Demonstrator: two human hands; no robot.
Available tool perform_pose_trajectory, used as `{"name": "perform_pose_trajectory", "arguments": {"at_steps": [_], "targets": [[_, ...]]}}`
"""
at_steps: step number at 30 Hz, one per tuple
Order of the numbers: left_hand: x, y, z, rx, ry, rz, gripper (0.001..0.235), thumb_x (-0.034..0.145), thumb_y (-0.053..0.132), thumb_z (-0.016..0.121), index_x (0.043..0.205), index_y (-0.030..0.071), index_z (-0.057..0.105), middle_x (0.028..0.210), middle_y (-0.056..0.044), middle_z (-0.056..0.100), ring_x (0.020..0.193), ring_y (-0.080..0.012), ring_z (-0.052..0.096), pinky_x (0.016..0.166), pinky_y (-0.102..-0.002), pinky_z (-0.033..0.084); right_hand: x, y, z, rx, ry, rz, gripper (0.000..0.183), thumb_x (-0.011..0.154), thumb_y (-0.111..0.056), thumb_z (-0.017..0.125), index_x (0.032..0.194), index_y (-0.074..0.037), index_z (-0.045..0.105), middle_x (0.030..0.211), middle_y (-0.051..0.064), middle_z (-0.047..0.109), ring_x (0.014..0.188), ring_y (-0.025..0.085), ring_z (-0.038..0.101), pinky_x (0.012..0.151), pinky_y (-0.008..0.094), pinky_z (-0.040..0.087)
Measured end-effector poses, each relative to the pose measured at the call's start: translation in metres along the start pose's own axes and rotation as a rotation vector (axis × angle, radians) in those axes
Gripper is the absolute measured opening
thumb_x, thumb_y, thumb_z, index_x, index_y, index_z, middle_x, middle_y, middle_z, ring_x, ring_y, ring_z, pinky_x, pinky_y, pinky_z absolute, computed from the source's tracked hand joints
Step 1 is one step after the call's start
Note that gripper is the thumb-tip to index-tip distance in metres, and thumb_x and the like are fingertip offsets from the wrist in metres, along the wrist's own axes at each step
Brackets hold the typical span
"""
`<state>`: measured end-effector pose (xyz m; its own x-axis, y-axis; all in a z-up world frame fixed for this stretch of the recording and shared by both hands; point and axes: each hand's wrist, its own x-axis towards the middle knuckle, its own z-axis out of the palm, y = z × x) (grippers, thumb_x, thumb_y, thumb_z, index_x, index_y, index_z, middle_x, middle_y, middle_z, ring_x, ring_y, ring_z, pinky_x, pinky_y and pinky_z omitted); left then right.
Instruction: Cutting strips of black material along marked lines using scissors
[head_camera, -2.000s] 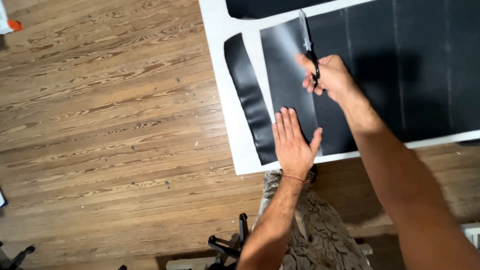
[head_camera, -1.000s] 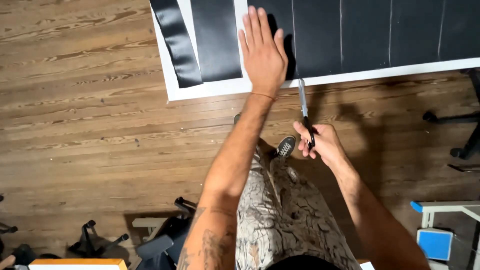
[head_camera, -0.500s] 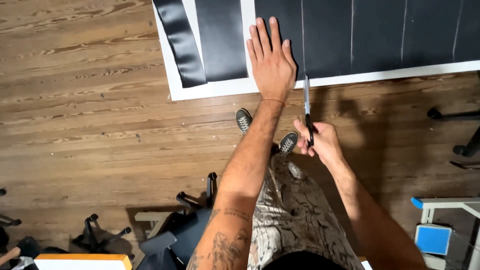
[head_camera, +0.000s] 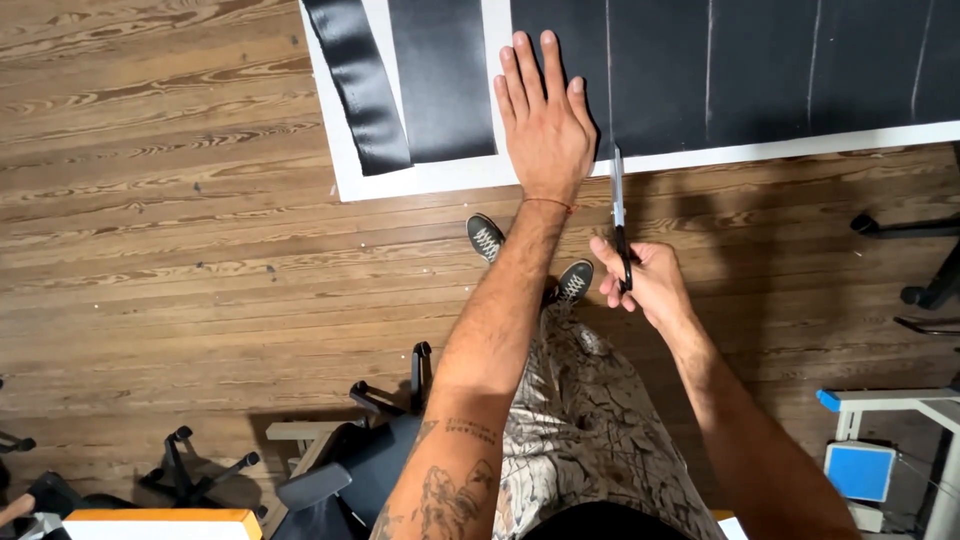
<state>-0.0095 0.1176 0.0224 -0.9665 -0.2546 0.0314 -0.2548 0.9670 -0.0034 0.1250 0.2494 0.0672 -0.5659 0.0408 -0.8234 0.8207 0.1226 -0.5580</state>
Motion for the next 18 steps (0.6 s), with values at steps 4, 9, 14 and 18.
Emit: {"name": "perform_pose_trajectory", "arguments": {"at_steps": [4, 9, 14, 18], "targets": [[-0.001, 0.0, -0.001, 0.003, 0.001, -0.001, 0.058, 0.113, 0.05, 0.033, 0.165, 0.025, 0.029, 0.173, -0.004, 0.026, 0.164, -0.0232, 0.022, 0.138, -0.038, 0.021, 0.001, 0.002, 0.0, -0.01, 0.016, 0.022, 0.045, 0.091, -0.038, 0.079, 0.072, -0.002, 0.059, 0.056, 0.015, 0.064, 0.036, 0.015, 0.052, 0.028, 0.023, 0.026], [-0.003, -0.002, -0.003, 0.023, 0.001, -0.002, 0.059, 0.113, 0.051, 0.035, 0.164, 0.024, 0.029, 0.173, -0.004, 0.027, 0.164, -0.0225, 0.025, 0.138, -0.038, 0.023, -0.002, -0.003, 0.006, 0.013, -0.006, -0.02, 0.044, 0.092, -0.04, 0.077, 0.075, -0.002, 0.061, 0.057, 0.013, 0.064, 0.037, 0.014, 0.053, 0.029, 0.022, 0.027], [-0.001, 0.0, -0.004, 0.008, 0.009, 0.001, 0.058, 0.113, 0.05, 0.034, 0.164, 0.024, 0.029, 0.173, -0.005, 0.027, 0.163, -0.0227, 0.024, 0.138, -0.038, 0.024, 0.006, -0.01, 0.003, -0.001, 0.001, -0.025, 0.047, 0.092, -0.041, 0.077, 0.068, -0.005, 0.057, 0.055, 0.013, 0.063, 0.036, 0.013, 0.052, 0.028, 0.022, 0.026], [0.001, -0.001, -0.006, 0.017, 0.004, 0.008, 0.059, 0.112, 0.051, 0.032, 0.164, 0.024, 0.028, 0.173, -0.005, 0.027, 0.163, -0.0234, 0.022, 0.138, -0.038, 0.022, 0.005, -0.016, 0.003, -0.012, -0.001, -0.039, 0.046, 0.093, -0.039, 0.076, 0.068, -0.004, 0.058, 0.055, 0.013, 0.063, 0.036, 0.013, 0.051, 0.029, 0.023, 0.025]]}}
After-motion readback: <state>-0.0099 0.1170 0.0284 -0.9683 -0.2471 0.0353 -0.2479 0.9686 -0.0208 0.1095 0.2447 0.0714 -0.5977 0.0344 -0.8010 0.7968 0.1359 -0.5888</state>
